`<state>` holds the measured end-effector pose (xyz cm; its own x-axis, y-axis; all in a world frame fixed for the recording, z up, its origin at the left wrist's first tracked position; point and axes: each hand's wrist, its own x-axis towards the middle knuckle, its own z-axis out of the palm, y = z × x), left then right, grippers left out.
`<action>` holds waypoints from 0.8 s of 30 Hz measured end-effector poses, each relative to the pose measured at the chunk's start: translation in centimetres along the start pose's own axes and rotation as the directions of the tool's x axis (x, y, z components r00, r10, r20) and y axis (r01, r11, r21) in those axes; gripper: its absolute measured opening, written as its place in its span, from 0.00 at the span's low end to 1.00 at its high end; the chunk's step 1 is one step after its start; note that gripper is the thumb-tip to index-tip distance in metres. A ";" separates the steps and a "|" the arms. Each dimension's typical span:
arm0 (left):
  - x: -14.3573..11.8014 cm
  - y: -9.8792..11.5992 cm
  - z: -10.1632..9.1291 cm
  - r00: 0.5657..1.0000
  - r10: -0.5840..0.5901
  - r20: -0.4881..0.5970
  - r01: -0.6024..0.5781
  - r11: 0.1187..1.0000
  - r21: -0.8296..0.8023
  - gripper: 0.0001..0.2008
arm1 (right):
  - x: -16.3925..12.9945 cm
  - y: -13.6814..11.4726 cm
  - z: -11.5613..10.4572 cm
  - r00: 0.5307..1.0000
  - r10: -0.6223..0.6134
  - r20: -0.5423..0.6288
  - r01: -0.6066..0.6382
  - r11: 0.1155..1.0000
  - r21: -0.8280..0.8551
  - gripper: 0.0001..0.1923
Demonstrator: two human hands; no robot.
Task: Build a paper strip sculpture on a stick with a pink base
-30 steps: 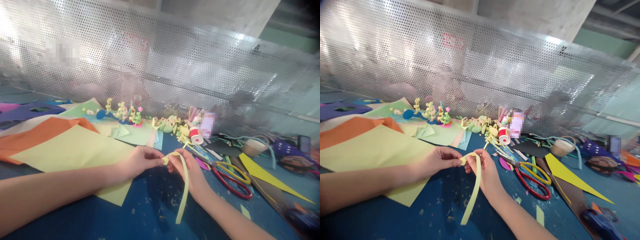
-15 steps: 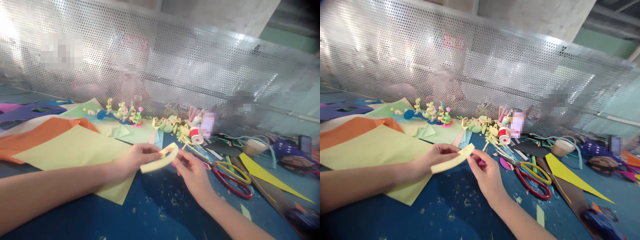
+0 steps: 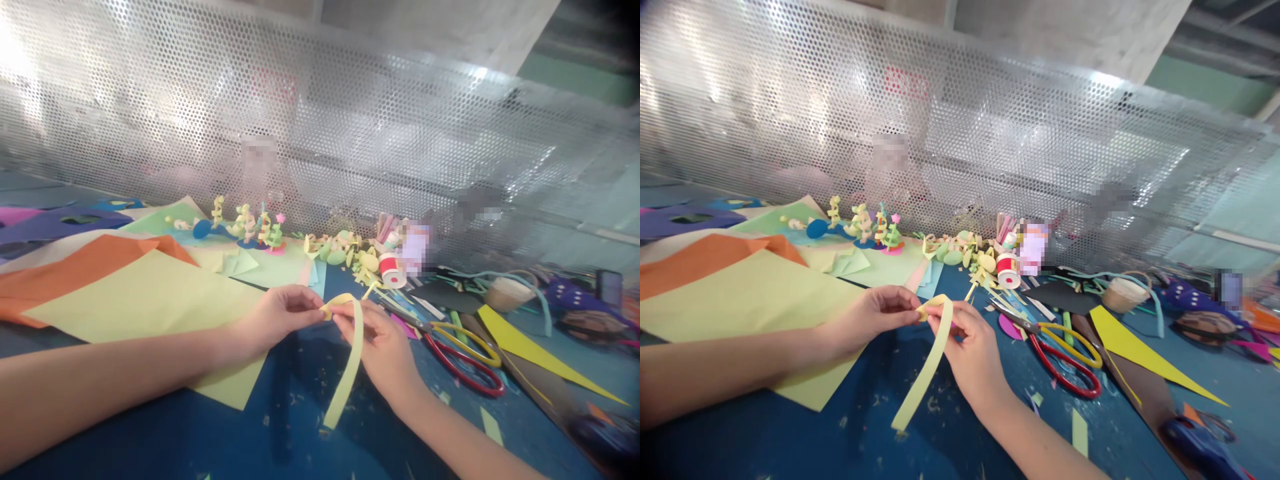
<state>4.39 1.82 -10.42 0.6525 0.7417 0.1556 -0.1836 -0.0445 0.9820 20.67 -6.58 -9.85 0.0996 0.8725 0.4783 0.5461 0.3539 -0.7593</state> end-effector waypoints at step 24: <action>-0.7 0.3 0.5 0.993 0.117 0.020 -0.117 0.944 0.310 0.07 | 0.3 0.1 0.1 1.000 0.024 0.012 -0.026 0.995 0.092 0.04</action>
<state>4.23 0.97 -10.13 0.6411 0.7179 0.2714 -0.0220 -0.3363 0.9415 20.68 -6.23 -9.86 0.1026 0.8851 0.4540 0.4644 0.3610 -0.8087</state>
